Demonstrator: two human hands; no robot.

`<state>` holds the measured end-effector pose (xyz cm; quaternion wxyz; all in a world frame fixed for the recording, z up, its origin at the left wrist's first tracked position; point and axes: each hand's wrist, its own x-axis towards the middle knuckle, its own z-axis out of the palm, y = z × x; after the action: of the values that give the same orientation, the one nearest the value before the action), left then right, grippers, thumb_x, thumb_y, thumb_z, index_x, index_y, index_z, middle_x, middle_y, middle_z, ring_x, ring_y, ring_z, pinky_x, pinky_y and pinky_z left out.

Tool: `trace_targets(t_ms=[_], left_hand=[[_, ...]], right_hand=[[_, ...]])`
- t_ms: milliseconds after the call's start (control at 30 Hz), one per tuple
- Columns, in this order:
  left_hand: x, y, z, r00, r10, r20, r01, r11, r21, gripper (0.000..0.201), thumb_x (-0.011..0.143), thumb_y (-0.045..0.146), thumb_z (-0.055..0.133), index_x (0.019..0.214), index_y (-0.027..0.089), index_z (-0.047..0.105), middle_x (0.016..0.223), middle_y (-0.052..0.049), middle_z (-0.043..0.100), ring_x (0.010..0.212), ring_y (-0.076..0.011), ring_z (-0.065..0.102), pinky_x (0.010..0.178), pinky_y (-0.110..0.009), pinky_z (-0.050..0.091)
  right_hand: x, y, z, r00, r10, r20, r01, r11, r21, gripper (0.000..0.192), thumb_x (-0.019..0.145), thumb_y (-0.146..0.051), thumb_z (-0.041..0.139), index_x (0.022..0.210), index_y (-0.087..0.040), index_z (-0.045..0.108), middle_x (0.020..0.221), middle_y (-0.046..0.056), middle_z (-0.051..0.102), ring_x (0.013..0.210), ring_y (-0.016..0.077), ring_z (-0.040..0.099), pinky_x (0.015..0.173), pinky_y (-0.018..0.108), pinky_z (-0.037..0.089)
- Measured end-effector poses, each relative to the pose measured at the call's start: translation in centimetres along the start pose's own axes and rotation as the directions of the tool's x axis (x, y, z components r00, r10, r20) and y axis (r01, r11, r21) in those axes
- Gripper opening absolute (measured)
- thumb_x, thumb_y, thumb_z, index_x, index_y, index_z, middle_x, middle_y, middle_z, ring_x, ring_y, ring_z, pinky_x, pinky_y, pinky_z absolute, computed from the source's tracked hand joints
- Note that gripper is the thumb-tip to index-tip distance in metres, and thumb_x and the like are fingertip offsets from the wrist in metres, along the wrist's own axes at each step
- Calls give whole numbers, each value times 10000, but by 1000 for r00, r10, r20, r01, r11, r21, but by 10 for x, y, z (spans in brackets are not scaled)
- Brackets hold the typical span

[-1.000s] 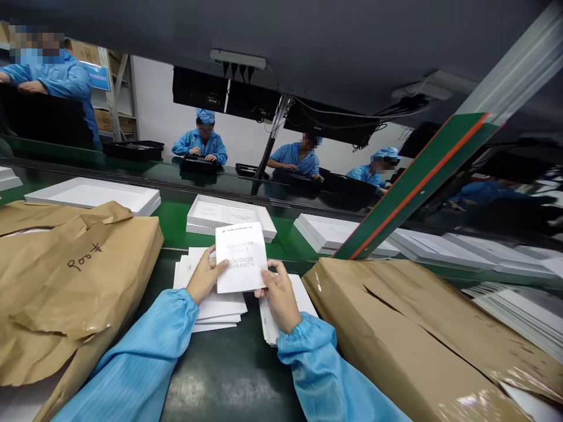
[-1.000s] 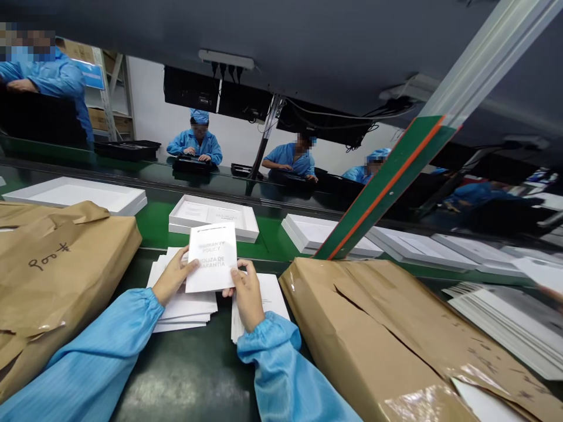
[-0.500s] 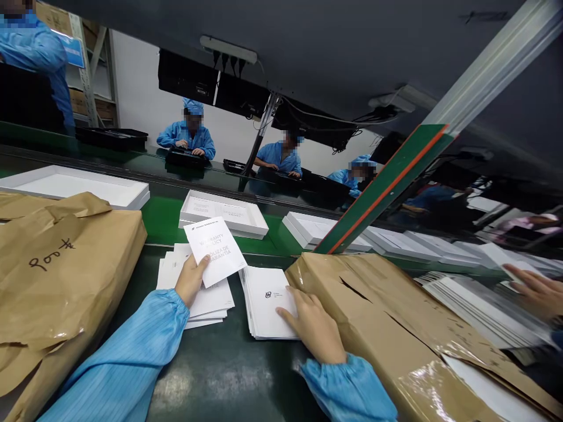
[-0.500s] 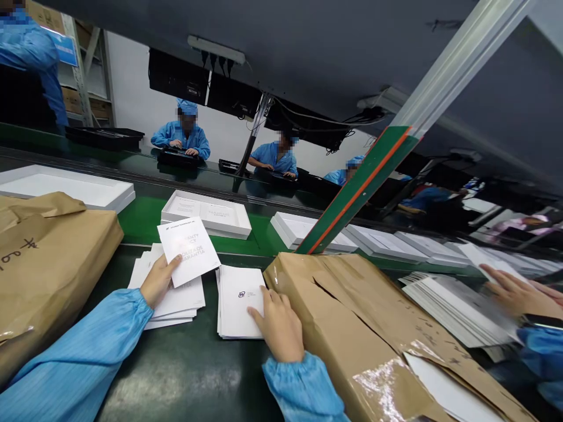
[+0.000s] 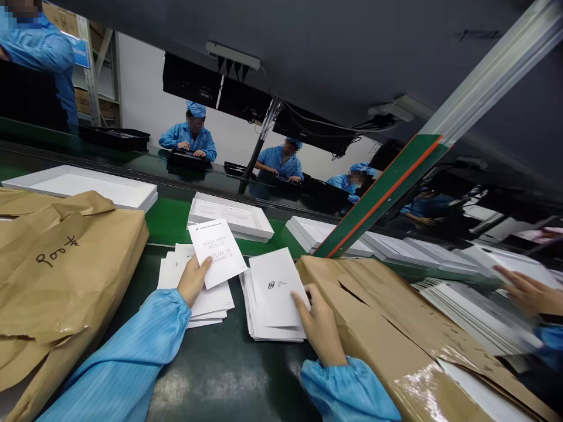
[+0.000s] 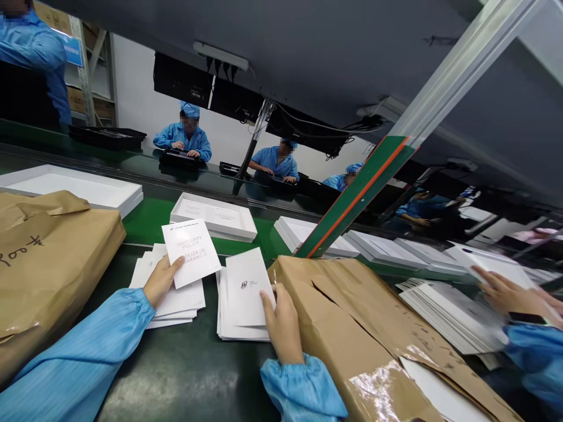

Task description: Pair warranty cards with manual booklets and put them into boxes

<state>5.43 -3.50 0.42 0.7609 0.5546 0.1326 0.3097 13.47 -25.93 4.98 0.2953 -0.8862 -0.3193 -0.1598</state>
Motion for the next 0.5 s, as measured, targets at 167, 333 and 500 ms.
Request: trace_targets(t_ms=[167, 333, 500], left_hand=[[0, 1, 0, 1000, 27, 13, -27, 1000, 15, 444, 691, 372, 446, 1065, 133, 432, 1078, -97, 494, 965, -206, 461, 837, -341, 339], [-5, 10, 5, 996, 67, 57, -70, 996, 59, 407, 699, 357, 437, 1035, 128, 449, 1067, -91, 502, 962, -194, 462, 840, -323, 339], [-8, 18, 12, 988, 123, 89, -128, 990, 54, 391, 651, 305, 512, 989, 113, 470, 1009, -97, 539, 923, -204, 489, 807, -330, 370]], right_hand=[[19, -38, 2, 960, -153, -236, 189, 972, 139, 222, 770, -204, 291, 964, -187, 397, 885, 72, 440, 861, 193, 425, 731, 339, 365], [33, -75, 43, 904, -381, -197, 369, 925, -96, 416, 733, -58, 238, 1116, -163, 360, 921, 112, 395, 866, 209, 384, 733, 382, 355], [25, -95, 71, 873, -487, -17, 484, 870, -95, 423, 713, -67, 311, 1124, -156, 360, 958, 113, 439, 897, 211, 385, 741, 381, 362]])
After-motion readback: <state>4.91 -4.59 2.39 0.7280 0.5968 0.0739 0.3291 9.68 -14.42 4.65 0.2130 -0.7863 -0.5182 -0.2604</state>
